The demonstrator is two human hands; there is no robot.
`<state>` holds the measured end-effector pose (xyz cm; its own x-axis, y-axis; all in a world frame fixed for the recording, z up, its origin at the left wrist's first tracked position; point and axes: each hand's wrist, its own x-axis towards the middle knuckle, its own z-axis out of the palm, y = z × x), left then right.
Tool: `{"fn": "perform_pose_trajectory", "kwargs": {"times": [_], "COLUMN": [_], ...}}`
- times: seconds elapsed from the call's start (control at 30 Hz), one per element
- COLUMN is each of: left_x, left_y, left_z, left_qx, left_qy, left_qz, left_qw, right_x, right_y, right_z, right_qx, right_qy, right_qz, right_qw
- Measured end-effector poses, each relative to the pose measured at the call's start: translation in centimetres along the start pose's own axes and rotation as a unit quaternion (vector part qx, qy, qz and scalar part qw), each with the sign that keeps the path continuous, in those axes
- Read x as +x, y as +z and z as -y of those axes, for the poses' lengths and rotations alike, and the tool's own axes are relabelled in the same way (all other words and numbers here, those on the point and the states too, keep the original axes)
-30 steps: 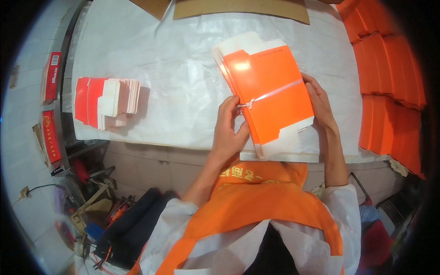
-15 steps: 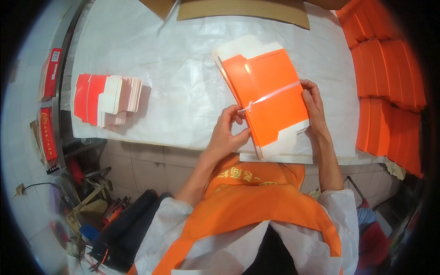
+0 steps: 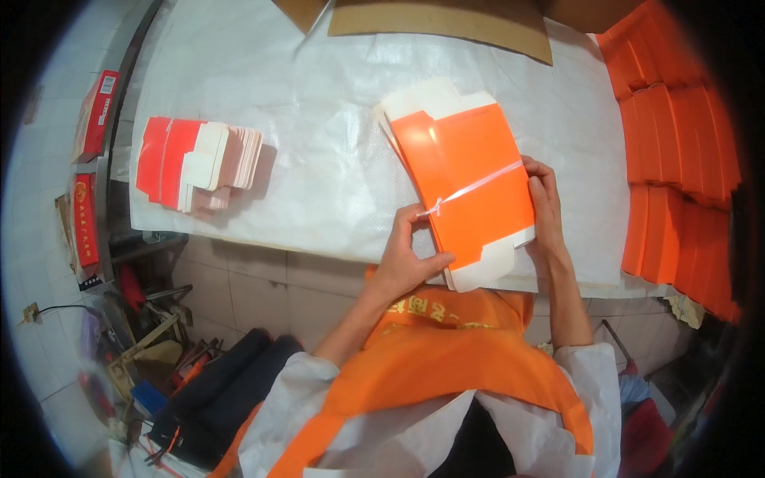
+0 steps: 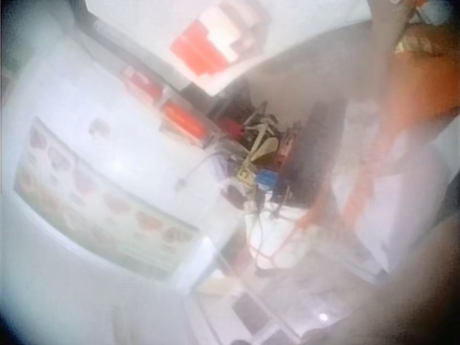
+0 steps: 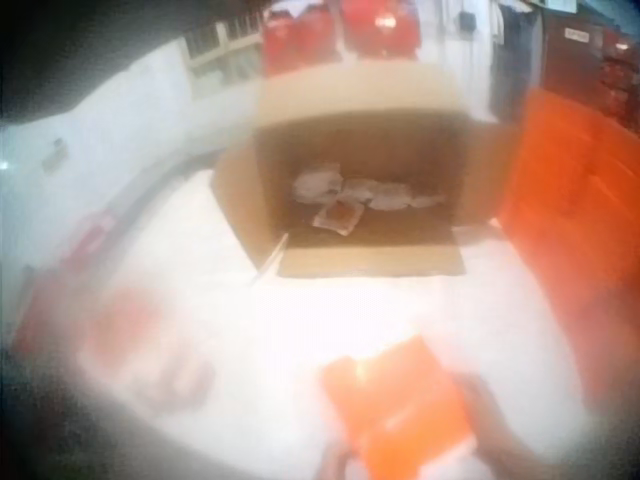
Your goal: The person folds flat orange cardboard pieces into small boxes by hand, inserts a plastic-wrapped item into each, and stacks the finished boxes on the table. The person also bundles a stack of flat orange pieces with a rubber band.
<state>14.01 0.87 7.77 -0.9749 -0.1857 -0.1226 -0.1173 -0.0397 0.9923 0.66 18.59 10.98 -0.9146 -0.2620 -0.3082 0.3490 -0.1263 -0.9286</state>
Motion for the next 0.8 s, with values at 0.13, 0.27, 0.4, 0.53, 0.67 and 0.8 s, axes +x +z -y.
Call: {"fn": "perform_pose_trajectory", "kwargs": {"times": [0.13,0.27,0.4,0.53,0.67,0.8], "left_x": [0.1,0.0,-0.6,-1.0,-0.7,-0.3], "left_y": [-0.2,0.2,0.6,1.2,1.1,0.3], "left_z": [0.0,0.3,0.6,0.9,0.6,0.4], "left_qx": [0.003,-0.031,-0.013,-0.027,-0.040,-0.058], "left_qy": [-0.008,-0.009,-0.023,0.010,0.000,0.001], "left_qz": [0.003,-0.012,-0.043,-0.056,-0.049,-0.019], "left_qw": [1.000,0.999,0.999,0.998,0.998,0.998], "right_x": [0.5,0.9,2.5,2.9,2.8,3.0], "right_y": [-1.2,-1.7,-2.4,-2.8,-2.7,-3.9], "right_z": [-0.6,0.9,1.6,0.7,0.8,0.5], "right_qx": [0.004,-0.077,-0.091,-0.103,-0.162,-0.180], "right_qy": [-0.013,-0.010,0.044,-0.004,-0.054,-0.070], "right_qz": [0.035,0.043,0.084,0.096,0.085,0.143], "right_qw": [0.999,0.996,0.991,0.990,0.982,0.971]}}
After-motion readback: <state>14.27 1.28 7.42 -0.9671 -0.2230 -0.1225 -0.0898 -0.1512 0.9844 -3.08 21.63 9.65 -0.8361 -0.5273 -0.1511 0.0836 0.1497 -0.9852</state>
